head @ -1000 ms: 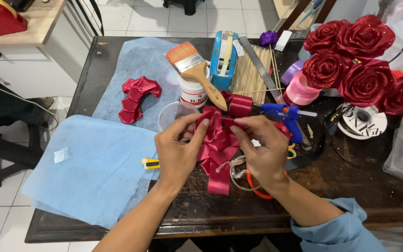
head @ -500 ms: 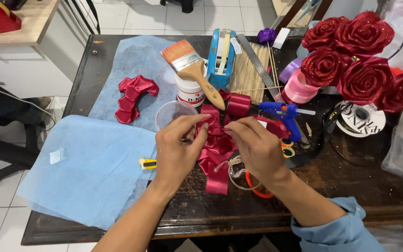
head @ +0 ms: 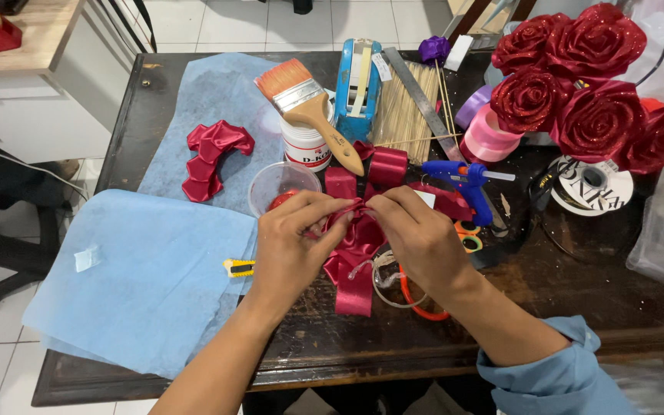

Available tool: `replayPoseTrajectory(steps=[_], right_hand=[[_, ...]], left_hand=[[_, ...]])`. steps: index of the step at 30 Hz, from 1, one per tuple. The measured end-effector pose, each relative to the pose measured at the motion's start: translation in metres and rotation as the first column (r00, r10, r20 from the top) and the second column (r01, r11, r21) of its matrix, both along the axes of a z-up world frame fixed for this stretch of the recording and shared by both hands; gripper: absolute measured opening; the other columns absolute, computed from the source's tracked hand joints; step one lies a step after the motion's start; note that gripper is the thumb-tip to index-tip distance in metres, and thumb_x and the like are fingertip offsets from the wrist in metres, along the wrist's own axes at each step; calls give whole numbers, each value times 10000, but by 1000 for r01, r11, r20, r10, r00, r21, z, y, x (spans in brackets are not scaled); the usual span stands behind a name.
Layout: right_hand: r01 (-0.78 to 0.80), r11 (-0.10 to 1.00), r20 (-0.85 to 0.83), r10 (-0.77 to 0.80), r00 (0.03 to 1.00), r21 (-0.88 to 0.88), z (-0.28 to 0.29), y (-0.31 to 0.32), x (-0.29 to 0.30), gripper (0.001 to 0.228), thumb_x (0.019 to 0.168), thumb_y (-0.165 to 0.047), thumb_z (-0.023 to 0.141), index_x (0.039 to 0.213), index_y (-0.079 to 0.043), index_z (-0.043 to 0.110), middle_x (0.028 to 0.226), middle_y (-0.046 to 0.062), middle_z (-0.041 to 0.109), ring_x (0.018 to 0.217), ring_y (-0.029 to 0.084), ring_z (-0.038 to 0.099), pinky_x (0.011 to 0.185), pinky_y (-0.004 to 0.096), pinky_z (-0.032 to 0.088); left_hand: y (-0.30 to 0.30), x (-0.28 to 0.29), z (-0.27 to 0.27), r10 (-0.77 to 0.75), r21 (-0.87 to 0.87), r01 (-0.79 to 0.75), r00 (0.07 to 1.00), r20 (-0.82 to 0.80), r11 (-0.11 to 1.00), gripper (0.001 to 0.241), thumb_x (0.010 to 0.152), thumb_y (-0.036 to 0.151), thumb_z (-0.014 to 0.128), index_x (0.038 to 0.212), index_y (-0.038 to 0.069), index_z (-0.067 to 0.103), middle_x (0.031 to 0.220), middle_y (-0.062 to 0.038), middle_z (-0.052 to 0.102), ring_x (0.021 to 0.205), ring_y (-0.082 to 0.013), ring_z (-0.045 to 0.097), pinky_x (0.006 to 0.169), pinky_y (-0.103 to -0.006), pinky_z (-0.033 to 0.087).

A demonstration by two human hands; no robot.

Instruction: The person folds a red ribbon into a rose shape and secures it with a hot glue gun. They then attach a wooden stick to the base of the ribbon rose using glue.

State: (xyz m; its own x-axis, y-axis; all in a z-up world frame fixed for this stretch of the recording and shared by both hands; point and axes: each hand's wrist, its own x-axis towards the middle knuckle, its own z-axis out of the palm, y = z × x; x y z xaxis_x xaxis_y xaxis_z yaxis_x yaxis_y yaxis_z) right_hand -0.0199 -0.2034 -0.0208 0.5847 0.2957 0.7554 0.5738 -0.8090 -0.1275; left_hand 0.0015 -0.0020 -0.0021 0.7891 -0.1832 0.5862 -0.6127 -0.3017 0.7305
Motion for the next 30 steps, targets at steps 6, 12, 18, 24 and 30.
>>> replayPoseTrajectory(steps=[6, 12, 18, 24, 30], right_hand=[[14, 1000, -5, -14, 1000, -4, 3, 0, -1, 64, 1042, -69, 768, 1098, -100, 768, 919, 17, 665, 667, 217, 727, 597, 304, 622], [-5, 1000, -42, 6, 999, 21, 9, 3, -4, 88, 1009, -29, 799, 1081, -73, 775, 879, 31, 670, 656, 215, 730, 588, 295, 619], [-65, 988, -103, 79, 992, 137, 3, 1, -1, 132, 1040, -52, 764, 1162, -97, 786, 920, 11, 695, 774, 217, 771, 687, 286, 637], [-82, 988, -163, 103, 981, 130, 10, 1, -4, 125, 1052, -74, 753, 1174, -88, 776, 916, 26, 700, 826, 227, 780, 730, 290, 643], [-100, 990, -178, 117, 977, 102, 15, 2, -5, 146, 1027, -45, 777, 1173, -44, 773, 914, 70, 707, 826, 274, 780, 733, 320, 649]], left_hand=[[0, -1, 2, -33, -18, 33, 999, -20, 999, 223, 847, 21, 904, 1041, 132, 894, 857, -76, 822, 624, -152, 676, 567, -279, 575], [0, 0, -3, -24, -4, 24, 1000, -16, 1000, 183, 846, 36, 902, 1012, 113, 886, 857, -78, 825, 604, -155, 673, 537, -280, 560], [1, 2, -8, -25, 11, 25, 1000, -11, 1000, 160, 851, 36, 890, 1005, 80, 875, 869, -91, 825, 604, -181, 684, 533, -299, 562], [1, 1, -9, -23, 35, 23, 1000, -10, 999, 179, 833, 16, 892, 1006, 58, 872, 875, -105, 826, 618, -196, 697, 538, -307, 568], [2, 2, -10, -27, 44, 26, 999, 21, 999, 208, 820, 4, 886, 1012, 84, 868, 894, -80, 821, 645, -194, 703, 558, -311, 580]])
